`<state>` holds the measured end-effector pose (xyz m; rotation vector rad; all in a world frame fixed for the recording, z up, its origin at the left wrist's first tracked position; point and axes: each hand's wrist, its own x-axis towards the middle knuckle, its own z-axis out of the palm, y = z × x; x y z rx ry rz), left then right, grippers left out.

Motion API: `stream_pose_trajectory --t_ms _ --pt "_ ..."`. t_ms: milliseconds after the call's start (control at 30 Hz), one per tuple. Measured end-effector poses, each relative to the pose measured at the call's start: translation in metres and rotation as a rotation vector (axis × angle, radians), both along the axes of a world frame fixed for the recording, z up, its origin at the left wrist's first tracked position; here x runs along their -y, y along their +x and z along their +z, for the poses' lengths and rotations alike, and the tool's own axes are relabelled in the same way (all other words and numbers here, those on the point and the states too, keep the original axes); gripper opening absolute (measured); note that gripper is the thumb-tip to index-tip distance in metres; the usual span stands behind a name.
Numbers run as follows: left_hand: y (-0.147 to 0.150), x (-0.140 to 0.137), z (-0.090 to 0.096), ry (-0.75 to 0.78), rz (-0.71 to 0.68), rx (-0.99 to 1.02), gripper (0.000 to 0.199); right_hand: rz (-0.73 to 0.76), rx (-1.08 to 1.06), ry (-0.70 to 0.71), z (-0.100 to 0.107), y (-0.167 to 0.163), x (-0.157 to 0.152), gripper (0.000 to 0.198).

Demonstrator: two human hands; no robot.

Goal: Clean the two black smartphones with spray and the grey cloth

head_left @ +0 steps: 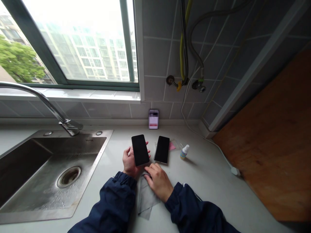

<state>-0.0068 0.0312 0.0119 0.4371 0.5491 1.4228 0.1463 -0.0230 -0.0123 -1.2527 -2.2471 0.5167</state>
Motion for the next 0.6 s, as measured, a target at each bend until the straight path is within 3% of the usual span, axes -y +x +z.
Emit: stream_pose_trajectory --t_ms 233,600 --pt "0.0 0.0 -0.003 0.0 -0.025 0.028 0.066 0.089 -0.25 0.015 0.007 0.012 -0.003 0.015" --pt "0.017 0.011 0.002 -0.027 -0.197 0.131 0.064 0.009 -0.549 0.126 0.025 0.029 -0.015 0.013"
